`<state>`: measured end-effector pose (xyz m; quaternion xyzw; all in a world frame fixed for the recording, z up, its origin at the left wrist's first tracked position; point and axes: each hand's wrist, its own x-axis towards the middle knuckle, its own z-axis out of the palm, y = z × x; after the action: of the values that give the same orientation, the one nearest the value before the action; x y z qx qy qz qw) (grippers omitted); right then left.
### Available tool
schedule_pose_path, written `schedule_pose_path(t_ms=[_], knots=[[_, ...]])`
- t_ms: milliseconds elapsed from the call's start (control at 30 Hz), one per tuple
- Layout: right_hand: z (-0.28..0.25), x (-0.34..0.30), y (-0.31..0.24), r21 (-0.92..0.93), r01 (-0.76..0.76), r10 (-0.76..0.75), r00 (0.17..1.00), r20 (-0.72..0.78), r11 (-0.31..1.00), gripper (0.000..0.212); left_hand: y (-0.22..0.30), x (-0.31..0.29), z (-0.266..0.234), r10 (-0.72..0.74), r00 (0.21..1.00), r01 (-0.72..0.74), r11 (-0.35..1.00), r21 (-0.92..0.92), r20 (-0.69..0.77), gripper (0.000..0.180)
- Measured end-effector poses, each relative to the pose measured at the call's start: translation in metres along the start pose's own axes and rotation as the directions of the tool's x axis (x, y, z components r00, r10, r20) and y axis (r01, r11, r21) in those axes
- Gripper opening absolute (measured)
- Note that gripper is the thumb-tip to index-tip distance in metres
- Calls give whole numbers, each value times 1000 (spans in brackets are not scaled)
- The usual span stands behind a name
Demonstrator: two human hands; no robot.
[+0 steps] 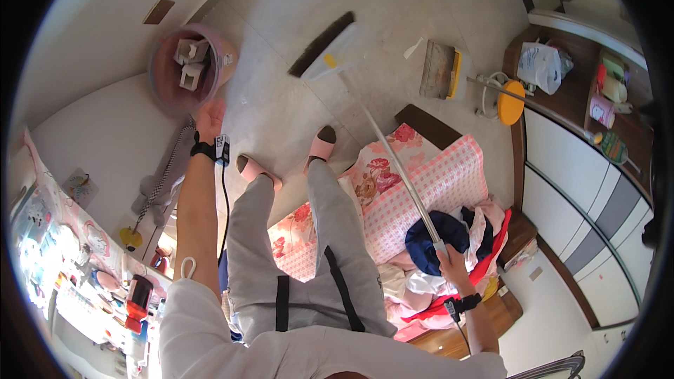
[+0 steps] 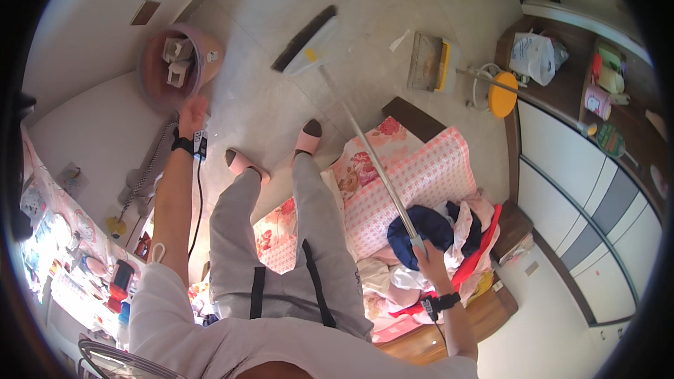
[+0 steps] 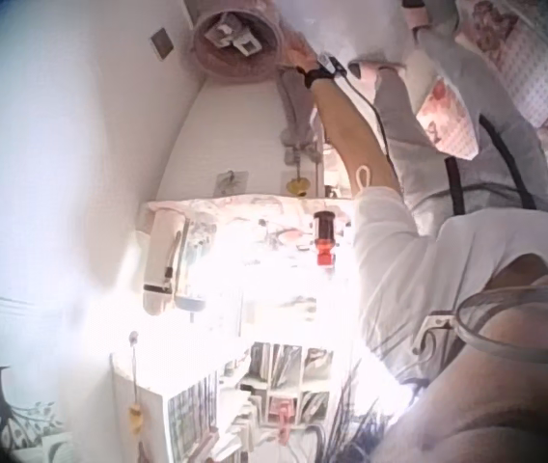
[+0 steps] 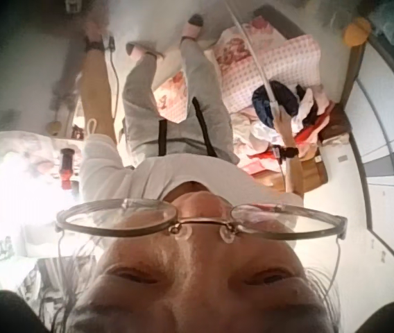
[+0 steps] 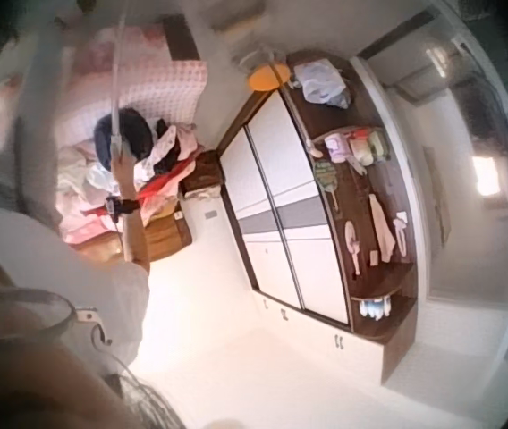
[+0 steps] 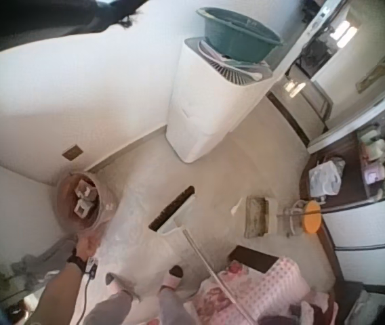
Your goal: The person sweeps the floor with a broom and dustpan, moving debris into the dustpan and then into a trash bin. They also move a small stool and a bucket to clear the area before sweeping.
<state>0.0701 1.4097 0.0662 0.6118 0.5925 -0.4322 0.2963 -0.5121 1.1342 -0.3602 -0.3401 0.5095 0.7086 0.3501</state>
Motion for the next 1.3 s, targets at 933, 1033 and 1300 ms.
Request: schedule_pose_path(t_ms=[933,1033,1300], knots=[[-148,45,-7,-748,43,-343,905,-252,663,31,-30,-308,28,-227,974,203,906,371,22,49],[-184,57,-14,-713,-4,-366,856,-365,702,28,-26,-326,78,-233,970,183,890,416,70,47],[-223,41,5,-671,-26,-417,766,-490,741,22,3,-364,201,-269,923,42,783,620,277,36]])
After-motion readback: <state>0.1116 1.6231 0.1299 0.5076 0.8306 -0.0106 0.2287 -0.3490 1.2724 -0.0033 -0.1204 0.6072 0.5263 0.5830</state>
